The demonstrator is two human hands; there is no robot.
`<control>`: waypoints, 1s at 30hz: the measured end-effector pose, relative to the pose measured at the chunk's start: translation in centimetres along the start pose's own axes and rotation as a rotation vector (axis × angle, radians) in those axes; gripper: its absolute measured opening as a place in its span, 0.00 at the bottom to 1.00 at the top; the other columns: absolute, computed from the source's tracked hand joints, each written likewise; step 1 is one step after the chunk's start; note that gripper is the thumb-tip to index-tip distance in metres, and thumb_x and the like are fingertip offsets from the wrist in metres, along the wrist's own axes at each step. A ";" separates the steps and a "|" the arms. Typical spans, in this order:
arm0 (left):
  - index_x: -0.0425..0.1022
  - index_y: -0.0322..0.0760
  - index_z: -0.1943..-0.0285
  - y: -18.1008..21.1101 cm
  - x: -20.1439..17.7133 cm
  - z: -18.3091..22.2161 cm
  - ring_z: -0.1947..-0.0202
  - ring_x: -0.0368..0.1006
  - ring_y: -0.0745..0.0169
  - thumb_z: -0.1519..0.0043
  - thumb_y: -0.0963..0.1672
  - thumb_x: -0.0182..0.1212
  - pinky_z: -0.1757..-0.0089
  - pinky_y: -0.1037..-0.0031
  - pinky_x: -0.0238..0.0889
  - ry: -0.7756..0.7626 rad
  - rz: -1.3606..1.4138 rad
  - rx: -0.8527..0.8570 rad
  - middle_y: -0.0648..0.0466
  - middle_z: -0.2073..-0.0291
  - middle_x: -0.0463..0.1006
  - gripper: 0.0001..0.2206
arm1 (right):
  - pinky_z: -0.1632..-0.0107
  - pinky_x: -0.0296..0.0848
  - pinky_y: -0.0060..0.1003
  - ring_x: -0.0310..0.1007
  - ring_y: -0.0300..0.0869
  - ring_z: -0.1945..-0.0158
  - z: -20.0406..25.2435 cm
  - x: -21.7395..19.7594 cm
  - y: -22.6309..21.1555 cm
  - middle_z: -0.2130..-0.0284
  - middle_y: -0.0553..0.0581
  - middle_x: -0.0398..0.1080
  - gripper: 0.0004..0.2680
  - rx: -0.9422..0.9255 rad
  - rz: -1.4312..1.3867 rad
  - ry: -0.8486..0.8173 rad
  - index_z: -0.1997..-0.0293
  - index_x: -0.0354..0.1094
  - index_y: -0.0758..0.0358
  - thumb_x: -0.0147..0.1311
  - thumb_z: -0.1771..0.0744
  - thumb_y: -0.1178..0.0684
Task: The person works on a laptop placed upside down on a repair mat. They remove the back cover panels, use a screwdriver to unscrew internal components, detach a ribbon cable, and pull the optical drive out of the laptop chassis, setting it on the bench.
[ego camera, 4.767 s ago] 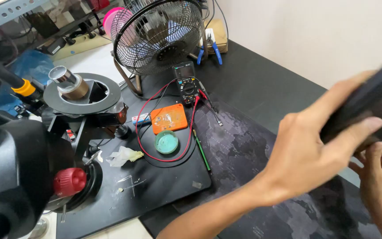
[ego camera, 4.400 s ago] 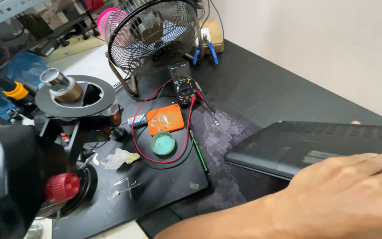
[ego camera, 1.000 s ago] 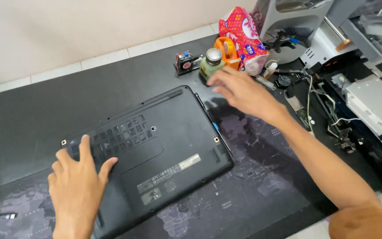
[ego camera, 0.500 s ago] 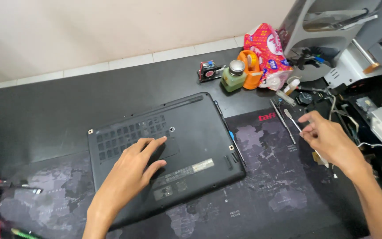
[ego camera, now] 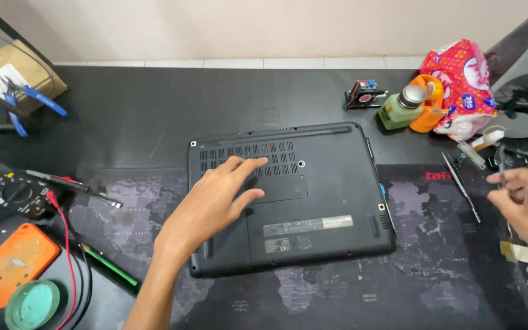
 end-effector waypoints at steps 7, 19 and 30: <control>0.72 0.38 0.38 0.6 4.9 -1.3 0.41 0.69 0.40 0.37 0.45 0.62 0.43 0.59 0.62 0.114 0.064 0.240 0.44 0.41 0.72 0.18 | 0.59 0.72 0.36 0.72 0.42 0.65 6.1 -9.6 -17.8 0.59 0.57 0.66 0.07 -0.454 -0.290 0.275 0.47 0.75 0.65 0.52 0.29 0.62; 0.75 0.35 0.41 0.1 8.2 -2.1 0.30 0.60 0.40 0.35 0.40 0.58 0.32 0.55 0.50 0.275 0.142 0.254 0.44 0.35 0.70 0.13 | 0.55 0.74 0.47 0.72 0.53 0.55 7.1 -6.8 -29.9 0.55 0.55 0.69 0.24 -0.746 0.183 -0.406 0.35 0.61 0.52 0.51 0.40 0.62; 0.75 0.36 0.42 0.3 8.2 -2.3 0.31 0.61 0.40 0.36 0.39 0.57 0.33 0.55 0.51 0.308 0.126 0.224 0.44 0.37 0.71 0.14 | 0.54 0.67 0.46 0.68 0.54 0.52 8.6 -4.9 -30.3 0.57 0.58 0.68 0.23 -0.968 0.273 -0.159 0.41 0.67 0.58 0.54 0.44 0.62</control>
Point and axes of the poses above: each hand's wrist, its own z-axis away from the middle knuckle, its own x-axis out of the palm, y = z × x, the point moved 4 cm from there along -z, towards the middle knuckle
